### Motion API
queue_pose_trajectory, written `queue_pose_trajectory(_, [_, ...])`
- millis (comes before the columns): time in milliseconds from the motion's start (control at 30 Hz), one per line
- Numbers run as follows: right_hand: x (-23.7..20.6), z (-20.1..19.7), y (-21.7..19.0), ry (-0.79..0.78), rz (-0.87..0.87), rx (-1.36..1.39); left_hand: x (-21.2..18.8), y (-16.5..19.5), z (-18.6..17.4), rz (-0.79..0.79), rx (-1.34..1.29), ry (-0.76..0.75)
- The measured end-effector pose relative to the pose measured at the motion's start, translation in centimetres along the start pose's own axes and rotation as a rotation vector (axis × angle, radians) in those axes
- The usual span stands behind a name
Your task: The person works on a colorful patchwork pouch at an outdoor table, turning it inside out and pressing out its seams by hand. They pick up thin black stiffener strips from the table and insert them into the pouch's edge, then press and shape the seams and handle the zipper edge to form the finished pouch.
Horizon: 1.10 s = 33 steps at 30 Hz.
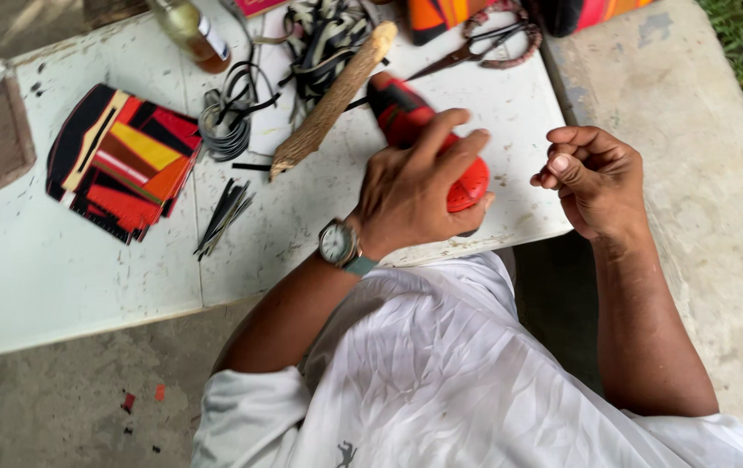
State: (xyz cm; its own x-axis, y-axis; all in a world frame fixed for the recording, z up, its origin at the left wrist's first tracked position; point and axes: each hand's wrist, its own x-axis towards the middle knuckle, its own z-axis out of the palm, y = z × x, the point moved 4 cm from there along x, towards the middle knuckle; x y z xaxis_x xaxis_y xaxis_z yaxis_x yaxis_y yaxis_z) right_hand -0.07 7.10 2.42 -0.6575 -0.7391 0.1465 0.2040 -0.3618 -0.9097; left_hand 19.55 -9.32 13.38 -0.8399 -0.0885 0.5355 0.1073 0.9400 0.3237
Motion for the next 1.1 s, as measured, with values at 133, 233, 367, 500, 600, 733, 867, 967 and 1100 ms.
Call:
queue_pose_trajectory(133, [0.2, -0.5, 0.6, 0.024, 0.024, -0.057, 1.2, -2.1, 0.8, 0.233, -0.044, 0.032])
queue_pose_trajectory(233, [0.0, -1.1, 1.2, 0.05, 0.041, -0.056, 2.1, -2.8, 2.4, 0.201, -0.198, 0.025])
queue_pose_trajectory(367, [-0.2, -1.4, 1.3, 0.147, 0.031, -0.007, 3.2, -3.3, 4.9, 0.023, -0.306, 0.244])
queue_pose_trajectory(500, [-0.1, -1.8, 1.1, 0.216, 0.076, -0.06, 3.2, -6.0, 6.6, -0.063, -0.404, 0.407])
queue_pose_trajectory(600, [0.0, -2.2, 1.2, 0.103, 0.012, -0.053, 3.7, -9.0, 7.3, -0.205, -0.488, 0.499])
queue_pose_trajectory(733, [-0.1, -4.3, 2.7, 0.209, 0.036, -0.085, 4.3, -14.1, 6.7, -0.451, -0.756, 0.67])
queue_pose_trajectory(867, [0.2, -5.5, 3.0, 0.288, 0.017, -0.121, 3.5, -17.7, 6.8, -0.684, -1.244, 0.696])
queue_pose_trajectory(967, [0.5, -4.7, 2.1, 0.28, -0.003, -0.122, 3.0, -18.5, 6.4, -0.74, -1.363, 0.683])
queue_pose_trajectory(1100, [0.7, -2.0, 0.3, 0.245, 0.015, -0.3, 3.2, -16.9, 4.2, -0.621, -1.187, 0.67])
